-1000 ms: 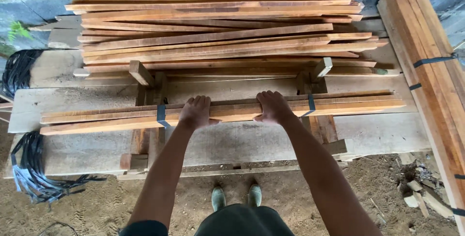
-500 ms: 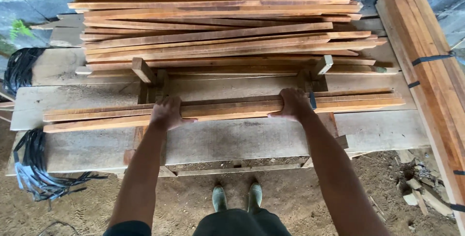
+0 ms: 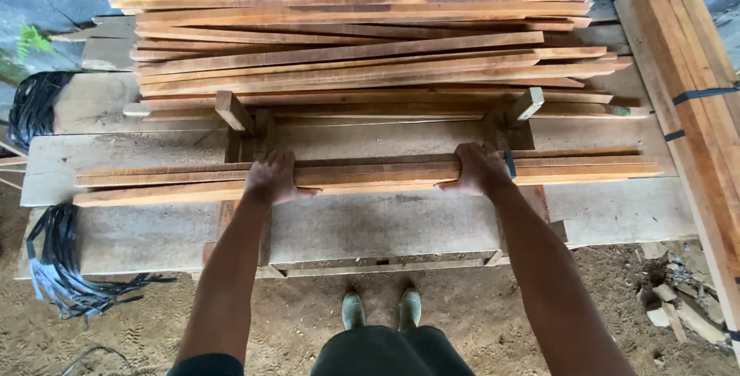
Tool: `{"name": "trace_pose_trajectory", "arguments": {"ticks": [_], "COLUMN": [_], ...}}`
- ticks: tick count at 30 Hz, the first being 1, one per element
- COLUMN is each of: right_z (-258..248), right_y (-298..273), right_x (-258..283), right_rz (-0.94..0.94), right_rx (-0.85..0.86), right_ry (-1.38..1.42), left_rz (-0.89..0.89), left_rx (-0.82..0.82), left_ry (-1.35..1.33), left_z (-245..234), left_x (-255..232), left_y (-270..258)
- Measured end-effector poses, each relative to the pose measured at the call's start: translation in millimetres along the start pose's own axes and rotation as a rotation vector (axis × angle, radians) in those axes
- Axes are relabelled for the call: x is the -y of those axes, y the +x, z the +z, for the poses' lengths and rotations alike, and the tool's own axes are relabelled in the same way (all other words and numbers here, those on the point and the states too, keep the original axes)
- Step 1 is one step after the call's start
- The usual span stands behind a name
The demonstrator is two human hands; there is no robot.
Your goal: Bundling several thin wood strips together using plastic straps.
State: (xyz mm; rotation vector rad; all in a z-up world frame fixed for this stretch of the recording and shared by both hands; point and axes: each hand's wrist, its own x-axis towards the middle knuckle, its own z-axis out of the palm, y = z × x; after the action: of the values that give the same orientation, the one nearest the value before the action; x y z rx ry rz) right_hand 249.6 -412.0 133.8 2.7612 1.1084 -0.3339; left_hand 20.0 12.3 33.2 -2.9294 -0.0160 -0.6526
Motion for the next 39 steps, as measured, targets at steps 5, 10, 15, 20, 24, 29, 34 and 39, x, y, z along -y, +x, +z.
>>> {"name": "trace_pose_trajectory", "arguments": {"ticks": [5,10,15,20,24,29,34,39], "right_z": [19.2,27.5,32.4,31.6,21.1,5.3,27.5,45.8], "right_y": [6.9,6.8,3.1,6.1,6.2,-1.3,13.2,25.3], "right_x": [-7.6,-10.1,-8.5,-12.9,-9.5,-4.8,-16.6,-23.3], "right_rz": [-0.048,-0.046,-0.042,-0.009,-0.01,0.006,-0.039,-0.093], "right_rx": [-0.123,-0.163,-0.205,-0.113,-0.065,0.029,-0.009,-0.053], "right_ry": [-0.011,-0.002,-0.009,-0.001,-0.024,0.053,0.064,0.009], "left_rz": [-0.06,-0.094,-0.118,-0.111,-0.104,-0.071,-0.085,0.018], "left_rx": [0.128,0.145,0.19,0.074,0.031,0.176,0.321,0.3], "left_ry": [-0.042,-0.075,-0.119,-0.091,-0.067,-0.03,-0.166,-0.199], "left_z": [6.8,-5.7,-13.0,-2.3,6.6,3.0,30.4,53.5], "left_x": [2.2,-4.1,-5.0,-8.9,-9.9,-39.0,-133.8,-225.6], "left_y": [-3.2,-1.0,-1.4,-4.0,-2.3,16.6,71.3,132.3]}}
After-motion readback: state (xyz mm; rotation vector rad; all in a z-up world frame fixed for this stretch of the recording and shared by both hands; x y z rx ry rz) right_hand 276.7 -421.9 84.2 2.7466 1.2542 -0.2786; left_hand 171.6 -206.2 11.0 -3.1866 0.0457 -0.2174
